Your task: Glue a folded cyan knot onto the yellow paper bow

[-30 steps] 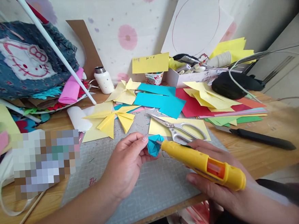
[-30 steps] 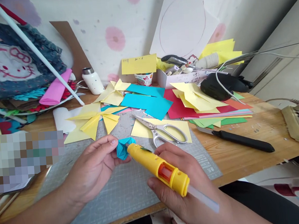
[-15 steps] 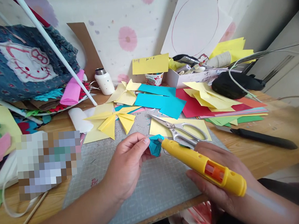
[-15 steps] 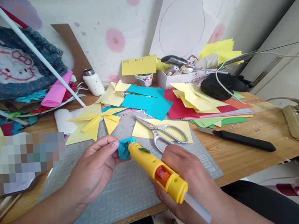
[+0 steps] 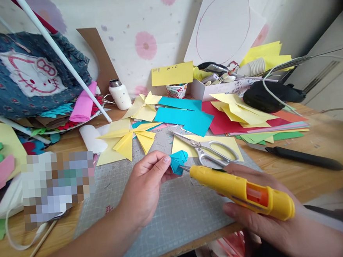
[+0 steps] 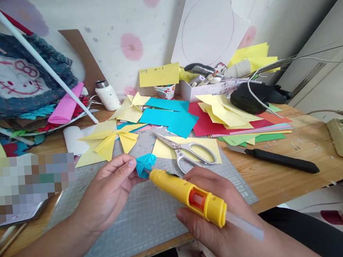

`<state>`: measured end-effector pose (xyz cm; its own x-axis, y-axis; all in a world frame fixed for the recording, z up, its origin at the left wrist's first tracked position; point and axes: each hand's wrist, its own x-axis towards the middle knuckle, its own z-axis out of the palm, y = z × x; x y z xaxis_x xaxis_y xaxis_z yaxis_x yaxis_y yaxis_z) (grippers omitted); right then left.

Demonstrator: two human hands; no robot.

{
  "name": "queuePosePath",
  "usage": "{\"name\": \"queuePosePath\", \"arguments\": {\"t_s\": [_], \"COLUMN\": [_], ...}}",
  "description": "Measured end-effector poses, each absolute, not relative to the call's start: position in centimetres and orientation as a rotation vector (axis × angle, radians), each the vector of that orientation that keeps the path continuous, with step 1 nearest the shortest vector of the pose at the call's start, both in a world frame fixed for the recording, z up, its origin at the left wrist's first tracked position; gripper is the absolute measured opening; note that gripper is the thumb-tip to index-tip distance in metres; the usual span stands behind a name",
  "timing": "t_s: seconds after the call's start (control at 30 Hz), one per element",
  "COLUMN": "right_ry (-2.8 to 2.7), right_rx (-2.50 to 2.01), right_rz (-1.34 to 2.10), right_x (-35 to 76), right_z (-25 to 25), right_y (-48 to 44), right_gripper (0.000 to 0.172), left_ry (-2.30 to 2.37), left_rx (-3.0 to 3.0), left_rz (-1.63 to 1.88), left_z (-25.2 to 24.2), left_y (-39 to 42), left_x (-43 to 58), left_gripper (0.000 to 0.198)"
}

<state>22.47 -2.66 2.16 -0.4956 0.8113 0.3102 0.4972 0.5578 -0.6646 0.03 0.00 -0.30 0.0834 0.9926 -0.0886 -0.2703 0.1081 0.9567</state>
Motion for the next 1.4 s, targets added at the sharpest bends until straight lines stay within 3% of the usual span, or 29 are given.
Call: {"name": "queuePosePath", "arguments": {"t_s": [0.23, 0.77, 0.9, 1.03, 1.2, 1.4], "right_ry": [-2.189, -2.397, -2.354, -2.188, -1.717, -1.357], "right_rx": [-1.064, -1.059, -1.004, -0.965, -1.089, -1.091], "right_rz": [0.704, 0.6, 0.706, 0.794, 1.057, 1.286], "right_x": [21.7, 21.6, 21.8, 23.3, 24.2, 20.6], "right_z": [2.7, 2.0, 2.6, 2.1, -0.3, -0.1], "right_y": [-2.5, -2.8, -2.7, -2.6, -2.0, -0.9], "right_gripper": [0.007, 0.021, 0.014, 0.002, 0.019, 0.027], "left_ry": [0.924, 1.059, 1.107, 1.155, 1.179, 1.221], "left_rx": [0.98, 1.152, 1.246, 1.251, 1.332, 1.57], "left_rz": [1.18, 1.203, 1.231, 1.217, 1.111, 0.827], "left_z": [-0.2, -0.8, -1.0, -1.1, -0.8, 0.0], "left_y": [-0.1, -0.2, -0.1, -0.1, -0.4, -1.1], "left_x": [0.3, -0.3, -0.5, -0.6, -0.6, -0.2], "left_gripper": [0.02, 0.021, 0.022, 0.022, 0.026, 0.026]}}
